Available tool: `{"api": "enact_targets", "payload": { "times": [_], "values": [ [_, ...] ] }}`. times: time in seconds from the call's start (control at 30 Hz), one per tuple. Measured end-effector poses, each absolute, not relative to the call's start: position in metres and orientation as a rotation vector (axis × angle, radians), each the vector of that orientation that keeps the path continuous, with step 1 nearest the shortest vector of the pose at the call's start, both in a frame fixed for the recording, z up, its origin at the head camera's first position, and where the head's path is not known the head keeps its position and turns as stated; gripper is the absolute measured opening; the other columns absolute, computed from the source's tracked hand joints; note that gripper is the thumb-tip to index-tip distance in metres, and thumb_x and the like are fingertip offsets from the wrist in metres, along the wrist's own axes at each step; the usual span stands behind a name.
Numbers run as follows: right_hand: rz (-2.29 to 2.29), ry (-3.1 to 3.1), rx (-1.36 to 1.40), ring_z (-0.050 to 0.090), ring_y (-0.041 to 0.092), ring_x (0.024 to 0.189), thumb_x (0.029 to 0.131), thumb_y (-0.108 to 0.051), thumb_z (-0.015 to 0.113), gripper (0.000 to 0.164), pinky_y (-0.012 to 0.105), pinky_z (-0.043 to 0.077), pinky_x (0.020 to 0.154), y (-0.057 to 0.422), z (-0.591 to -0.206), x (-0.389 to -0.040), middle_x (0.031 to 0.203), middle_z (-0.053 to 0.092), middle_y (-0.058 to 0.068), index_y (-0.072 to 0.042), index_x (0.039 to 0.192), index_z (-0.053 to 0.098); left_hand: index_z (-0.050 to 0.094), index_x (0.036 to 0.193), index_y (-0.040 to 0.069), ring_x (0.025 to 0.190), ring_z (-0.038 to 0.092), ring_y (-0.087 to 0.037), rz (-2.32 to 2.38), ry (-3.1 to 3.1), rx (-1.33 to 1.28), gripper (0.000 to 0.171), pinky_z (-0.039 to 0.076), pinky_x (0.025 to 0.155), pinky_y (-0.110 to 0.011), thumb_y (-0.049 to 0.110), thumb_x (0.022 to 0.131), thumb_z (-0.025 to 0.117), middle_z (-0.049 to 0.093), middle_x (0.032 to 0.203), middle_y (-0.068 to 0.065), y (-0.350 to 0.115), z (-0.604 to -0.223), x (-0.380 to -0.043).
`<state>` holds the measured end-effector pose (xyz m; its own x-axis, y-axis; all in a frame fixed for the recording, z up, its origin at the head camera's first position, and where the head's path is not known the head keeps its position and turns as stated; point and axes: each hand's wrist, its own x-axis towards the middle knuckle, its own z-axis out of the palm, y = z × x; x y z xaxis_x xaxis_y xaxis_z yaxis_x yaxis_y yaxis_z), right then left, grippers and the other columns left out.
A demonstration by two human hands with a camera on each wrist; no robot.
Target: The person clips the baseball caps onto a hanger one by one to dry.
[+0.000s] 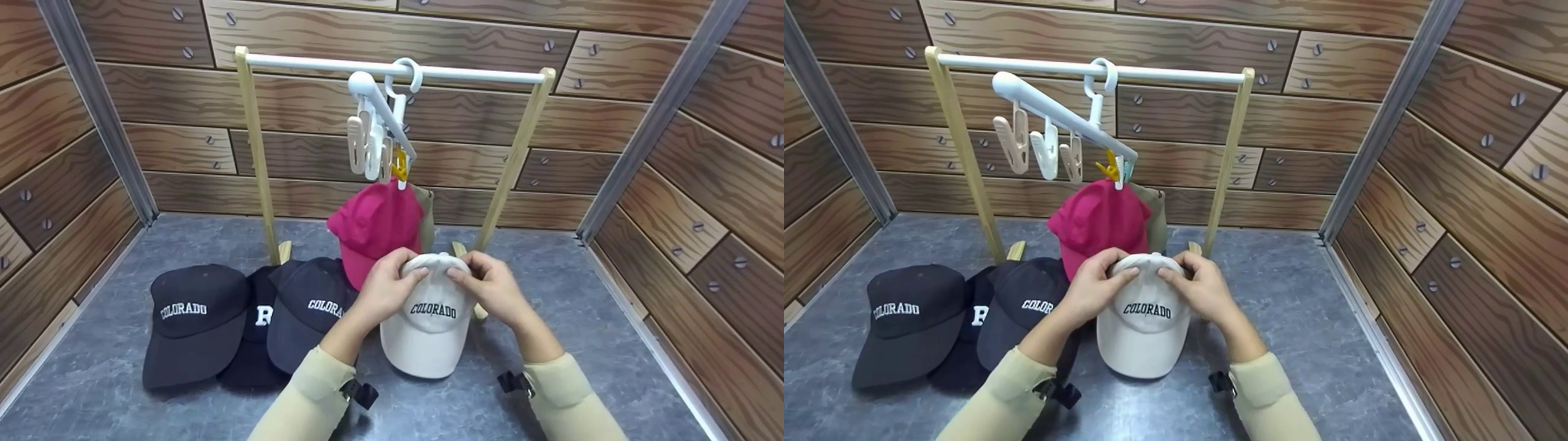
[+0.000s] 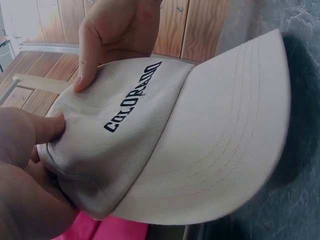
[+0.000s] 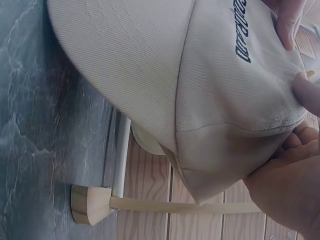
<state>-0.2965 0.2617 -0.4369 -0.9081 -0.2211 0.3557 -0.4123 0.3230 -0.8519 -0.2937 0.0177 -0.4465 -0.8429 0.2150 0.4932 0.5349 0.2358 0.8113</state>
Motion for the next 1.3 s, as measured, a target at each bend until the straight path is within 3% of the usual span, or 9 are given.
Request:
{"api": "enact_targets", "payload": {
  "times": [0.13, 0.43, 0.77, 1.3],
  "values": [
    [1.657, -2.379, 0.594, 0.061, 0.013, 0.074, 0.102, -0.007, 0.081, 0.014, 0.025, 0.052, 0.063, 0.258, -0.438, -0.296, 0.085, 0.066, 0.006, 0.002, 0.097, 0.072, 0.074, 0.105, 0.009, 0.091, 0.067, -0.018, -1.600, -2.213, -0.731, 0.008, 0.056, 0.084, -0.036, 0.017, 0.103, 0.077, 0.075, 0.099, -0.002, 0.015, -0.458, -0.304],
    [1.681, -2.346, 0.628, 0.062, 0.013, 0.077, 0.102, -0.005, 0.080, 0.011, 0.025, 0.053, 0.066, 0.246, -0.436, -0.295, 0.089, 0.067, 0.006, 0.003, 0.099, 0.073, 0.074, 0.105, 0.010, 0.094, 0.069, -0.018, -1.602, -2.212, -0.738, 0.009, 0.057, 0.087, -0.038, 0.018, 0.104, 0.078, 0.076, 0.102, -0.003, 0.003, -0.456, -0.304],
    [1.683, -2.296, 0.689, 0.060, 0.013, 0.076, 0.103, -0.003, 0.079, 0.011, 0.024, 0.051, 0.065, 0.234, -0.433, -0.301, 0.086, 0.066, 0.004, 0.003, 0.098, 0.071, 0.075, 0.106, 0.003, 0.096, 0.069, -0.021, -1.652, -2.244, -0.674, 0.010, 0.057, 0.090, -0.040, 0.011, 0.103, 0.079, 0.076, 0.104, -0.008, -0.008, -0.428, -0.289],
    [1.718, -2.213, 0.753, 0.060, 0.012, 0.075, 0.102, 0.001, 0.077, 0.011, 0.023, 0.052, 0.064, 0.212, -0.419, -0.307, 0.084, 0.066, 0.003, 0.007, 0.096, 0.071, 0.075, 0.107, 0.001, 0.096, 0.070, -0.023, -1.671, -2.166, -0.632, 0.010, 0.057, 0.088, -0.040, 0.010, 0.103, 0.079, 0.077, 0.104, -0.010, -0.024, -0.413, -0.286]
  ]
}}
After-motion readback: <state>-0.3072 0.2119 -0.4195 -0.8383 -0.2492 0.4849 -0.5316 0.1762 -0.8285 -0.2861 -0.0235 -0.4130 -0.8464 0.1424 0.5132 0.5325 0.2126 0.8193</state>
